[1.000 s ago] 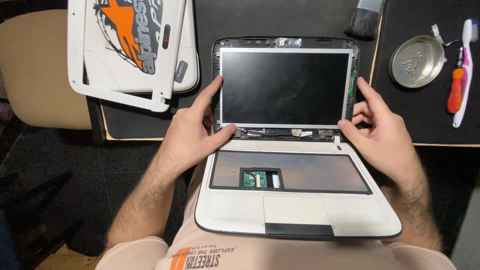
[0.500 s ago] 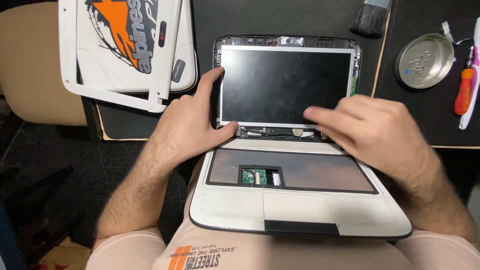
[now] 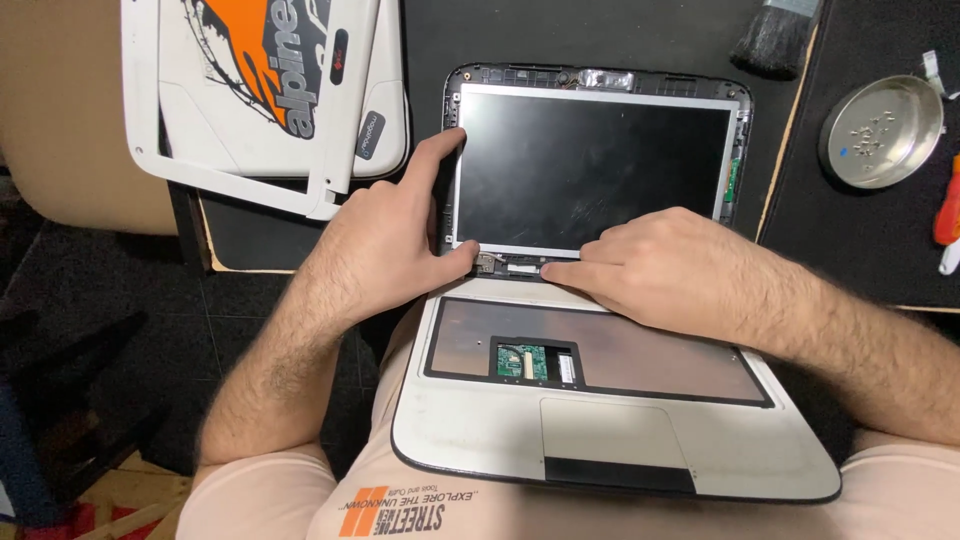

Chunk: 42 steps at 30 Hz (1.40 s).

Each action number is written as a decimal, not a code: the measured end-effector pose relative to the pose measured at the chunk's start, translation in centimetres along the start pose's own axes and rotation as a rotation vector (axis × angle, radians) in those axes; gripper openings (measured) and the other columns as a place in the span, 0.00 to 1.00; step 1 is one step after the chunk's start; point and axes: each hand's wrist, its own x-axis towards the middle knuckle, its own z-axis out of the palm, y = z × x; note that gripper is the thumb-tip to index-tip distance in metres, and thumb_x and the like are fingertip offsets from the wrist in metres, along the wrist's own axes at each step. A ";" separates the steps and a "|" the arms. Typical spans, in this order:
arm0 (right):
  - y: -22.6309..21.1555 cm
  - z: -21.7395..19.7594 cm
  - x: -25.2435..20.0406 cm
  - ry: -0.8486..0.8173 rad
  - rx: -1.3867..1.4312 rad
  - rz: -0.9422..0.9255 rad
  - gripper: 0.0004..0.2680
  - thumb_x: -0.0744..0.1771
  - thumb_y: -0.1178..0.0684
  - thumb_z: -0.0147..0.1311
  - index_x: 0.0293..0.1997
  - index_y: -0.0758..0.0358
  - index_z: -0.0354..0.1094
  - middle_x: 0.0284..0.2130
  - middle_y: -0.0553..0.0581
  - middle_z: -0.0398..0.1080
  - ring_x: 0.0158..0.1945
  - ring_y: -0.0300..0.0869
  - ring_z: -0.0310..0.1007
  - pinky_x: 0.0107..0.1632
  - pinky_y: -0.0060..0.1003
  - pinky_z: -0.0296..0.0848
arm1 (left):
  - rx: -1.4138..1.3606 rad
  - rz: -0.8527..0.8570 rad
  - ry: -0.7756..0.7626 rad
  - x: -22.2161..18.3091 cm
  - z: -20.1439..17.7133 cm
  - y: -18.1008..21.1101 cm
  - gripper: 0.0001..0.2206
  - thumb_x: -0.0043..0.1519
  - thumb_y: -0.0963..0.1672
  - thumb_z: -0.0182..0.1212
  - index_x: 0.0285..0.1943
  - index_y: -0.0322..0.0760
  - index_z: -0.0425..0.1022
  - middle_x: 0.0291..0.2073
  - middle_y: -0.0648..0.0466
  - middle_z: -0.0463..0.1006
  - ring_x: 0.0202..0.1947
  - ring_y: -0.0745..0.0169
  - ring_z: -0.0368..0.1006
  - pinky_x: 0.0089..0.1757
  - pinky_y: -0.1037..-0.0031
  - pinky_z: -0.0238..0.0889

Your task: Disassembling a laptop to access internal components and the screen, then reassembling parts.

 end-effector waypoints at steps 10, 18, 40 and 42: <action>0.0 0.0 0.7 0.129 0.011 -0.040 0.13 0.74 0.55 0.60 0.68 0.48 0.79 0.28 0.46 0.76 0.32 0.51 0.81 0.33 0.52 0.81 | 0.037 -0.013 0.020 0.1 0.3 0.0 0.50 0.63 0.54 0.78 0.96 0.49 0.54 0.31 0.47 0.91 0.36 0.28 0.89 0.41 0.40 0.78; -0.5 -0.6 1.8 0.063 0.018 -0.019 0.09 0.75 0.53 0.59 0.64 0.45 0.78 0.26 0.45 0.76 0.32 0.51 0.82 0.31 0.52 0.82 | 0.177 -0.056 0.012 0.5 0.7 0.9 0.52 0.63 0.58 0.76 0.95 0.47 0.52 0.34 0.40 0.92 0.41 0.15 0.87 0.46 0.33 0.78; 0.1 -0.8 -1.5 0.068 -0.011 0.008 0.10 0.76 0.49 0.59 0.66 0.43 0.82 0.27 0.43 0.75 0.32 0.49 0.81 0.30 0.53 0.82 | -0.007 0.139 -0.053 0.0 0.1 -2.7 0.49 0.70 0.48 0.74 1.01 0.46 0.49 0.41 0.53 0.92 0.38 0.45 0.90 0.43 0.52 0.80; -0.2 -0.6 -1.4 0.046 -0.025 0.031 0.11 0.76 0.49 0.58 0.67 0.42 0.81 0.26 0.42 0.76 0.33 0.48 0.81 0.30 0.53 0.82 | -0.029 0.142 -0.066 0.1 0.1 -3.1 0.49 0.70 0.47 0.73 1.01 0.47 0.48 0.45 0.52 0.93 0.39 0.46 0.91 0.46 0.54 0.81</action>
